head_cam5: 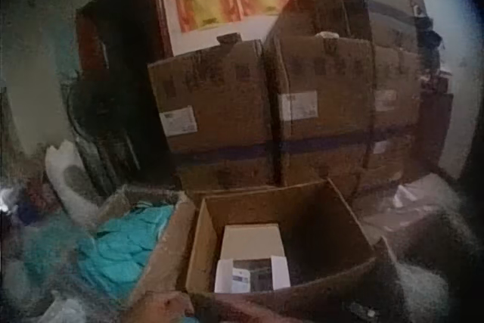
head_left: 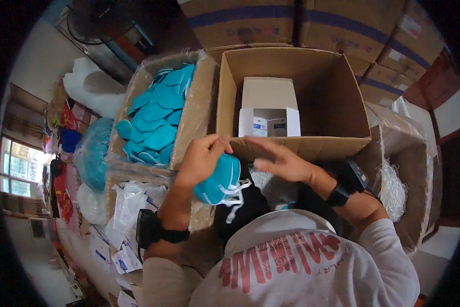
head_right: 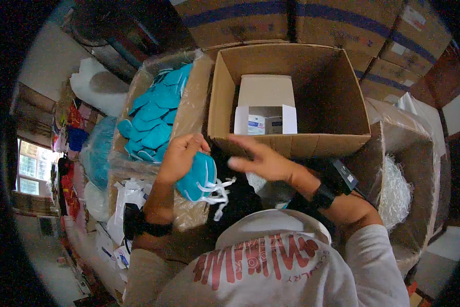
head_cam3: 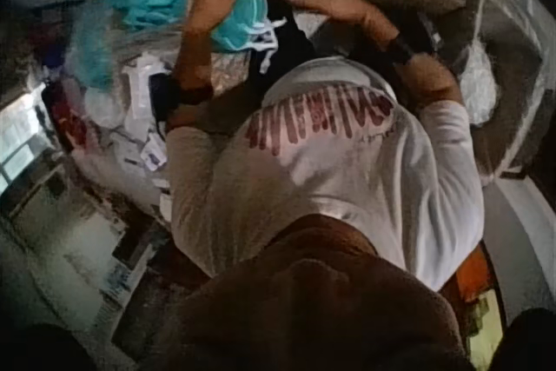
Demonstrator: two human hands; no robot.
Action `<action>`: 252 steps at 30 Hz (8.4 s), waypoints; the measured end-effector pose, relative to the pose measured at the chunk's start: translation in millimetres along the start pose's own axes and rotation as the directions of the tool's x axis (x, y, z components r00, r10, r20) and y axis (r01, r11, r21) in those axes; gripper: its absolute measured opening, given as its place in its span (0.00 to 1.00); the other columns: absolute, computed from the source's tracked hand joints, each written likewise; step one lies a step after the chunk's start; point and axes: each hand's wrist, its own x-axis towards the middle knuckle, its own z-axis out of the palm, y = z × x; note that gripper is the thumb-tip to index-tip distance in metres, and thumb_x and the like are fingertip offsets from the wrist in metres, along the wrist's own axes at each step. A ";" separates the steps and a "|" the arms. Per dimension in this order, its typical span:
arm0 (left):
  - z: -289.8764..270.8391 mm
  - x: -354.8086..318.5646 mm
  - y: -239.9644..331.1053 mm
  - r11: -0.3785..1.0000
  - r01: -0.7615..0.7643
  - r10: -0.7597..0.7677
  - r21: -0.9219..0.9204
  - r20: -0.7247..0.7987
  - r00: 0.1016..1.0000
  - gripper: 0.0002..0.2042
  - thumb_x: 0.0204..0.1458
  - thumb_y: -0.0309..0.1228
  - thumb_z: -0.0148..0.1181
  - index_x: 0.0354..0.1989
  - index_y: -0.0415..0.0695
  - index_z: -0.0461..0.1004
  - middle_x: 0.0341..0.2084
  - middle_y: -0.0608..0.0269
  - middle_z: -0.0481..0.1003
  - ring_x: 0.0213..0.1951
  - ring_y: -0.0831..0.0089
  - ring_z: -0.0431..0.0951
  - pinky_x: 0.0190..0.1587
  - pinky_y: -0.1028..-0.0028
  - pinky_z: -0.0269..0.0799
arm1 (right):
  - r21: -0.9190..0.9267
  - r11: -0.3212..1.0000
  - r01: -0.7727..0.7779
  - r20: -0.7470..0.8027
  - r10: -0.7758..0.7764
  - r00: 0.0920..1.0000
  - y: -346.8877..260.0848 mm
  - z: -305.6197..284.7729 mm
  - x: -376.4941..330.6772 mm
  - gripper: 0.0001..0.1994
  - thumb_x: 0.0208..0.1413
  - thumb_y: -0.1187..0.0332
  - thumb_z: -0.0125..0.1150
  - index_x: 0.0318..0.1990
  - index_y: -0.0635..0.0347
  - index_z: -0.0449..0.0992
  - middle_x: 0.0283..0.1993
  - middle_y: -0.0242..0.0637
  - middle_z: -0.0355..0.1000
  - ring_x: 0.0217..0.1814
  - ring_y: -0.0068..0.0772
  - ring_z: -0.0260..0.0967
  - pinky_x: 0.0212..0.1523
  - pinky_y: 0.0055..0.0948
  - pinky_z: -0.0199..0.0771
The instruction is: The person is removing teal face masks from individual plastic bags and placing them into a white cardboard box for organization.
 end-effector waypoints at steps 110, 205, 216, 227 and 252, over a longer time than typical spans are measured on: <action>17.6 147.7 -99.7 0.053 -0.302 -0.539 -0.952 -0.282 0.794 0.33 0.53 0.58 0.34 0.45 0.36 0.66 0.40 0.51 0.70 0.39 0.60 0.72 0.42 0.61 0.69 | -0.508 0.799 0.322 0.335 -0.161 0.928 -114.3 31.5 21.5 0.08 0.50 0.66 0.47 0.30 0.61 0.67 0.25 0.42 0.66 0.28 0.45 0.65 0.29 0.36 0.65; 54.6 -42.4 -64.2 0.981 0.074 -0.040 -0.178 0.187 0.982 0.12 0.56 0.35 0.44 0.29 0.39 0.67 0.18 0.64 0.65 0.25 0.77 0.65 0.29 0.75 0.63 | -0.675 0.293 0.677 0.687 -0.087 0.722 -53.0 6.8 10.0 0.10 0.48 0.60 0.53 0.22 0.56 0.70 0.18 0.34 0.66 0.23 0.35 0.68 0.23 0.33 0.69; -2.7 -8.6 -88.5 0.999 0.027 -0.015 0.019 -0.481 0.877 0.12 0.56 0.35 0.43 0.31 0.39 0.68 0.19 0.57 0.68 0.24 0.69 0.68 0.28 0.71 0.64 | -0.666 0.530 0.524 0.530 -0.157 0.833 -75.5 13.0 -33.3 0.10 0.51 0.60 0.51 0.28 0.56 0.72 0.24 0.37 0.69 0.26 0.37 0.69 0.26 0.34 0.69; 11.4 -10.6 -19.4 0.814 -0.294 0.470 0.502 -0.270 0.840 0.09 0.51 0.33 0.48 0.25 0.41 0.69 0.20 0.55 0.70 0.25 0.54 0.70 0.28 0.61 0.64 | -0.801 0.562 0.204 0.208 -0.058 0.976 -80.4 -5.4 6.1 0.26 0.45 0.44 0.54 0.36 0.61 0.74 0.36 0.44 0.67 0.36 0.49 0.66 0.37 0.41 0.67; -8.3 -38.8 -84.3 0.944 -0.079 0.289 0.322 -0.682 0.672 0.08 0.53 0.29 0.43 0.30 0.37 0.67 0.23 0.48 0.70 0.26 0.51 0.70 0.29 0.62 0.64 | 0.058 0.986 0.158 -0.597 -0.093 0.797 -84.0 -58.8 18.1 0.05 0.54 0.71 0.51 0.37 0.59 0.66 0.33 0.24 0.60 0.37 0.16 0.57 0.38 0.20 0.61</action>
